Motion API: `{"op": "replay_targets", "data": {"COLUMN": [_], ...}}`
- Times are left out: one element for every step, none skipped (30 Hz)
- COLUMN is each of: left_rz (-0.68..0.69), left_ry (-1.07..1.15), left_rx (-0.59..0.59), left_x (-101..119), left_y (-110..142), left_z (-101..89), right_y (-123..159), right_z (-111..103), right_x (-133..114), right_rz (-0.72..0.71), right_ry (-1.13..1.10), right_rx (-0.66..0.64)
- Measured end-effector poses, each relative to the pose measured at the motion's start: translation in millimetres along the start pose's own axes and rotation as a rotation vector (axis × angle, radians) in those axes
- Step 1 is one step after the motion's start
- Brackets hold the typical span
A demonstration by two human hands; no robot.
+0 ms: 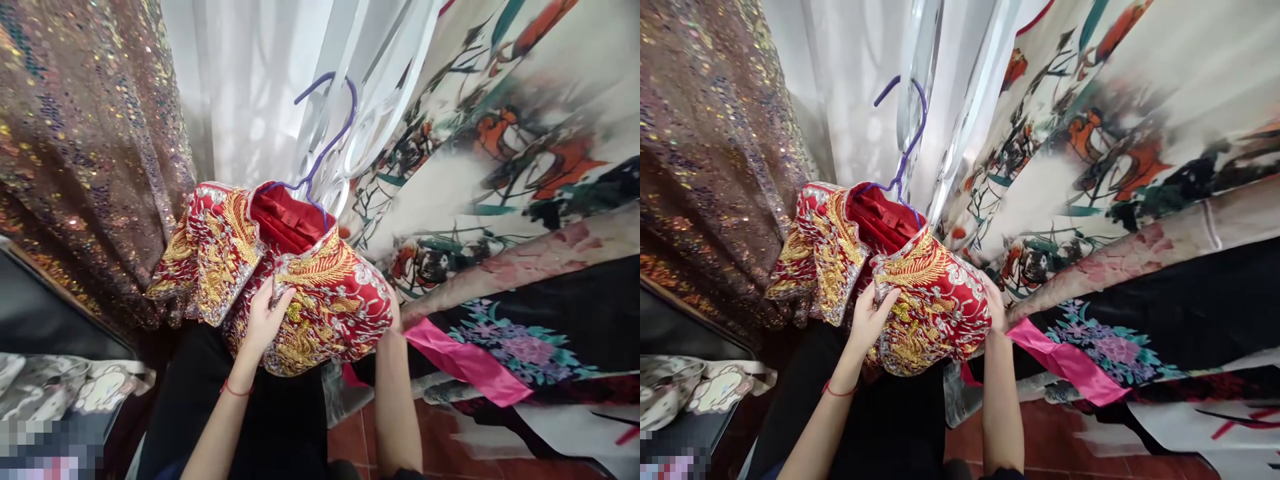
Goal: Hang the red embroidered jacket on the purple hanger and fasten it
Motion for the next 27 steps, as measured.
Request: {"op": "replay_targets", "data": {"left_rz": [-0.014,-0.034,-0.055,-0.076,-0.094,-0.109,-0.121,-0.133,-0.146,-0.161,-0.176,-0.191,-0.2,-0.203,-0.202,-0.198,-0.189,-0.176,-0.161,-0.146,-0.132,-0.116,-0.099,-0.082,-0.064,-0.044,-0.028], "left_ry": [0.008,0.013,0.014,0.014,0.016,0.023,0.032,0.039,0.039,0.028,0.007,-0.018,-0.042,-0.063,-0.083,-0.105,-0.129,-0.149,-0.157,-0.158,-0.162,-0.183,-0.228,-0.294,-0.37,-0.435,-0.476], "left_rx": [0.007,0.025,0.054,0.088,0.124,0.16,0.189,0.209,0.222,0.234,0.247,0.261,0.274,0.283,0.286,0.29,0.303,0.331,0.37,0.423,0.49,0.566,0.643,0.714,0.776,0.823,0.857], "left_x": [-0.1,-0.6,-1.2,-2.0,-3.1,-4.6,-6.6,-9.2,-12.4,-15.8,-19.2,-22.2,-24.5,-25.9,-26.5,-26.8,-26.9,-27.2,-28.3,-30.4,-33.6,-37.2,-41.0,-44.5,-47.5,-50.1,-52.5], "left_y": [-1.9,-3.7,-5.5,-7.1,-8.6,-10.0,-11.2,-12.2,-12.9,-13.3,-13.3,-12.9,-12.0,-10.7,-8.9,-6.3,-2.8,1.5,6.6,12.2,18.0,23.7,28.7,32.7,35.3,36.6,36.7], "left_z": [-0.5,-1.8,-3.7,-6.1,-8.6,-10.8,-12.3,-12.9,-12.6,-11.7,-10.6,-9.5,-8.4,-7.6,-7.0,-7.2,-8.7,-11.7,-15.8,-21.3,-28.1,-35.6,-43.4,-51.0,-58.0,-64.3,-69.8], "right_y": [1.9,3.9,6.0,8.0,9.9,11.6,13.1,14.8,17.1,20.3,24.0,28.2,32.6,36.8,40.7,43.5,45.2,45.3,43.9,41.0,36.7,31.4,25.3,18.9,12.6,6.8,2.1], "right_z": [-4.1,-10.0,-17.6,-26.1,-34.5,-41.3,-45.3,-46.2,-45.1,-43.1,-40.8,-38.1,-34.7,-30.0,-23.9,-17.0,-10.4,-4.9,-1.0,1.5,2.9,3.8,4.8,6.5,9.4,13.3,18.7], "right_x": [-5.8,-12.4,-20.2,-29.5,-40.3,-52.1,-64.0,-74.3,-82.6,-89.5,-95.5,-101.3,-107.6,-113.9,-119.8,-124.4,-127.3,-128.1,-126.5,-122.2,-115.3,-106.3,-95.5,-83.9,-72.3,-61.2,-51.4], "right_rz": [0.019,0.047,0.072,0.082,0.074,0.053,0.03,0.019,0.022,0.029,0.029,0.014,-0.021,-0.07,-0.123,-0.168,-0.204,-0.233,-0.254,-0.265,-0.271,-0.276,-0.276,-0.27,-0.26,-0.24,-0.216], "right_ry": [-0.048,-0.111,-0.168,-0.197,-0.196,-0.16,-0.098,-0.033,0.025,0.077,0.123,0.164,0.198,0.229,0.261,0.303,0.358,0.418,0.474,0.519,0.546,0.557,0.551,0.538,0.518,0.493,0.473], "right_rx": [0.021,0.057,0.107,0.162,0.208,0.223,0.197,0.138,0.073,0.026,0.008,0.019,0.043,0.065,0.068,0.056,0.042,0.035,0.036,0.042,0.053,0.065,0.078,0.093,0.109,0.127,0.138]}}
Point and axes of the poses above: each hand's wrist, its own y-axis away from the middle knuckle, its own z-axis out of the palm, x = y × z, the point moved 5 cm from there along -y, towards the middle knuckle, and after that the axes turned 14 degrees about -y, right-handed, at the moved point
